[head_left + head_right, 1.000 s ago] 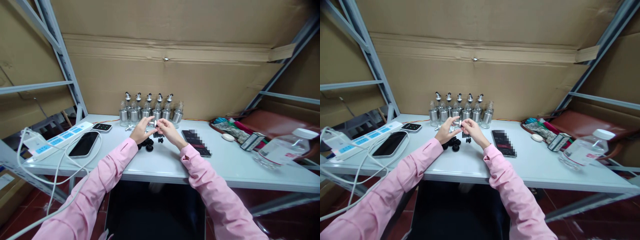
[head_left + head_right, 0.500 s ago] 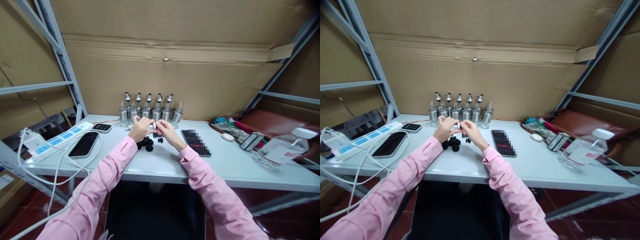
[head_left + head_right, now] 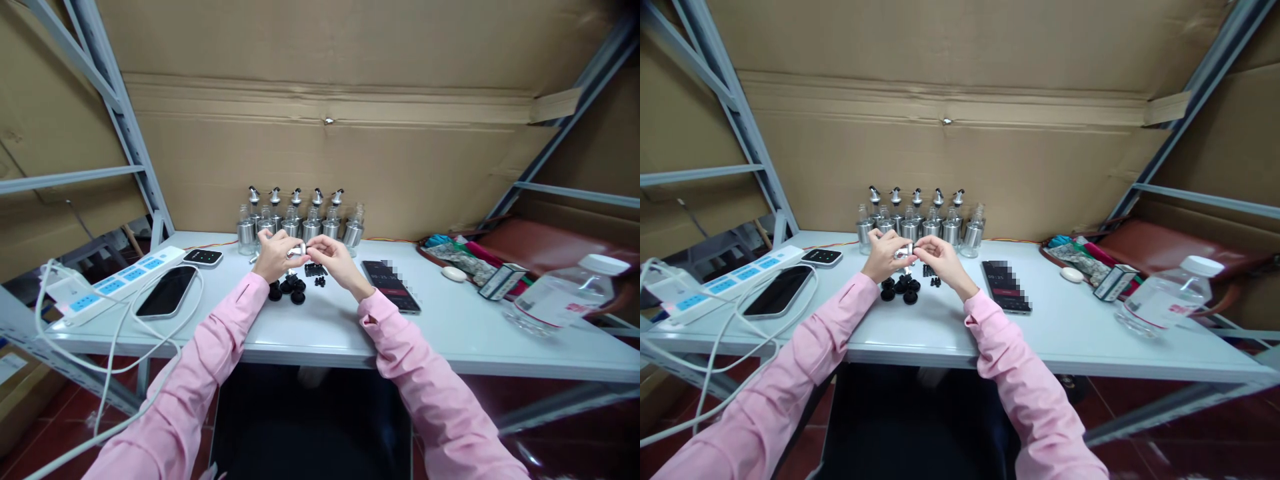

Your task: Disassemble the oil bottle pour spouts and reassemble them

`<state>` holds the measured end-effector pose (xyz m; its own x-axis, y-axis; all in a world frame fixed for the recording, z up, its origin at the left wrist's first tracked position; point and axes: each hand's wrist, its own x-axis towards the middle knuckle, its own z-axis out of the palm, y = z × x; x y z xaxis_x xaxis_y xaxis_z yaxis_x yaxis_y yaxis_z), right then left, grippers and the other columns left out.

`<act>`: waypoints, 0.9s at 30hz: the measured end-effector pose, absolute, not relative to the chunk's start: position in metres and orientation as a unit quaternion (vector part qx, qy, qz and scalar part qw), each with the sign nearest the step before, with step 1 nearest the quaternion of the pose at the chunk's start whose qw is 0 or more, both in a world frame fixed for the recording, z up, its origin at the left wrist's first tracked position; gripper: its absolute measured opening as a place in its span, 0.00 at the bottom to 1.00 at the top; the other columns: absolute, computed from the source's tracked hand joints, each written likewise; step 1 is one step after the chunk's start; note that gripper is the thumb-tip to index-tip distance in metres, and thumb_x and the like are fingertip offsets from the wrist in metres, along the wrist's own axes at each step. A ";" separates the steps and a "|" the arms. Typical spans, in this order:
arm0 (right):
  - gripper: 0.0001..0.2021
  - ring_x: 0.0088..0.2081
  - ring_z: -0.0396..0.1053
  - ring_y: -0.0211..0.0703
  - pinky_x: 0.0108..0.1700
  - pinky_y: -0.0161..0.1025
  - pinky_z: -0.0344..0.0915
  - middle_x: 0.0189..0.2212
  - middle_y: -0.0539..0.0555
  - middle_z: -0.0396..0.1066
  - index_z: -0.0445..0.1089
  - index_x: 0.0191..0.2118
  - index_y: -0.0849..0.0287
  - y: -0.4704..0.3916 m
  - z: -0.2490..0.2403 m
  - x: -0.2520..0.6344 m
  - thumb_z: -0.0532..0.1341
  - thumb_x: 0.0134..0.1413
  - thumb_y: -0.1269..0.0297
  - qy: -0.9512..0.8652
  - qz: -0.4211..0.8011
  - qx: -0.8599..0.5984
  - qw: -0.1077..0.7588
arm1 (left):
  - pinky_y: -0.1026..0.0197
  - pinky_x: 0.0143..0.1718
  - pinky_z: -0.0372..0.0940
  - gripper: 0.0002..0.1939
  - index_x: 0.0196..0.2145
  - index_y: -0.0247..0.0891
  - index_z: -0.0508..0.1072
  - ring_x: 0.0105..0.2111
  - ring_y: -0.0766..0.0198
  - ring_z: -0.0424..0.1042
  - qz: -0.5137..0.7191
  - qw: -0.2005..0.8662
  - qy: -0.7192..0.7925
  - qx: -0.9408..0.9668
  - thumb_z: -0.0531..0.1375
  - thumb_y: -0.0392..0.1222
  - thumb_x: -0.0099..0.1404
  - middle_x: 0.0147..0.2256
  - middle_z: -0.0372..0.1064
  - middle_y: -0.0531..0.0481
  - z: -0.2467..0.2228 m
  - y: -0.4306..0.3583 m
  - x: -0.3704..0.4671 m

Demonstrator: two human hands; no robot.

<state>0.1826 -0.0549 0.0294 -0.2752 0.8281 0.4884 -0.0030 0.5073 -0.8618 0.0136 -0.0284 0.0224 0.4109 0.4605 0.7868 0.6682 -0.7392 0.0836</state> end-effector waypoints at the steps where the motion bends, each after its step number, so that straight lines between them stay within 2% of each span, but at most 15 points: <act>1: 0.13 0.29 0.64 0.35 0.33 0.34 0.62 0.26 0.49 0.66 0.65 0.33 0.58 -0.055 0.030 0.183 0.63 0.44 0.55 -0.699 0.381 -0.299 0.527 | 0.50 0.42 0.45 0.18 0.34 0.40 0.71 0.32 0.61 0.65 -0.427 0.113 -0.343 -0.829 0.53 0.56 0.63 0.27 0.72 0.51 0.022 -0.027 0.014; 6: 0.10 0.33 0.66 0.38 0.39 0.38 0.64 0.32 0.52 0.69 0.66 0.35 0.58 -0.053 0.028 0.185 0.61 0.48 0.58 -0.734 0.274 -0.320 0.533 | 0.52 0.42 0.46 0.18 0.35 0.40 0.72 0.30 0.62 0.64 -0.424 0.070 -0.360 -0.828 0.53 0.57 0.62 0.24 0.69 0.53 0.019 -0.025 0.014; 11: 0.07 0.37 0.67 0.40 0.44 0.40 0.63 0.37 0.54 0.70 0.68 0.37 0.58 -0.051 0.024 0.189 0.58 0.51 0.64 -0.764 0.163 -0.317 0.538 | 0.53 0.42 0.46 0.18 0.42 0.38 0.69 0.33 0.60 0.66 -0.420 0.120 -0.352 -0.828 0.54 0.54 0.63 0.28 0.69 0.50 0.017 -0.029 0.015; 15: 0.10 0.38 0.67 0.40 0.41 0.38 0.64 0.37 0.54 0.69 0.65 0.39 0.57 -0.047 0.022 0.191 0.58 0.51 0.61 -0.719 0.241 -0.322 0.567 | 0.53 0.43 0.47 0.16 0.45 0.38 0.65 0.36 0.59 0.68 -0.448 0.131 -0.337 -0.817 0.55 0.49 0.64 0.35 0.71 0.47 0.015 -0.033 0.017; 18: 0.13 0.36 0.67 0.39 0.38 0.36 0.64 0.35 0.53 0.68 0.65 0.39 0.58 -0.043 0.019 0.189 0.59 0.49 0.56 -0.695 0.309 -0.338 0.555 | 0.54 0.44 0.50 0.14 0.45 0.38 0.64 0.39 0.59 0.68 -0.453 0.131 -0.325 -0.820 0.55 0.46 0.64 0.40 0.71 0.46 0.014 -0.033 0.018; 23: 0.13 0.35 0.66 0.38 0.38 0.37 0.63 0.33 0.52 0.69 0.66 0.37 0.59 -0.041 0.014 0.186 0.60 0.48 0.56 -0.711 0.300 -0.356 0.527 | 0.58 0.44 0.56 0.13 0.45 0.37 0.63 0.42 0.59 0.68 -0.426 0.112 -0.297 -0.847 0.56 0.39 0.63 0.41 0.69 0.46 0.009 -0.030 0.019; 27: 0.12 0.33 0.65 0.38 0.37 0.36 0.63 0.31 0.51 0.69 0.68 0.36 0.59 -0.043 0.013 0.187 0.62 0.46 0.59 -0.722 0.277 -0.359 0.522 | 0.58 0.43 0.57 0.18 0.46 0.36 0.63 0.42 0.59 0.68 -0.424 0.095 -0.303 -0.848 0.60 0.44 0.60 0.42 0.69 0.45 0.006 -0.029 0.020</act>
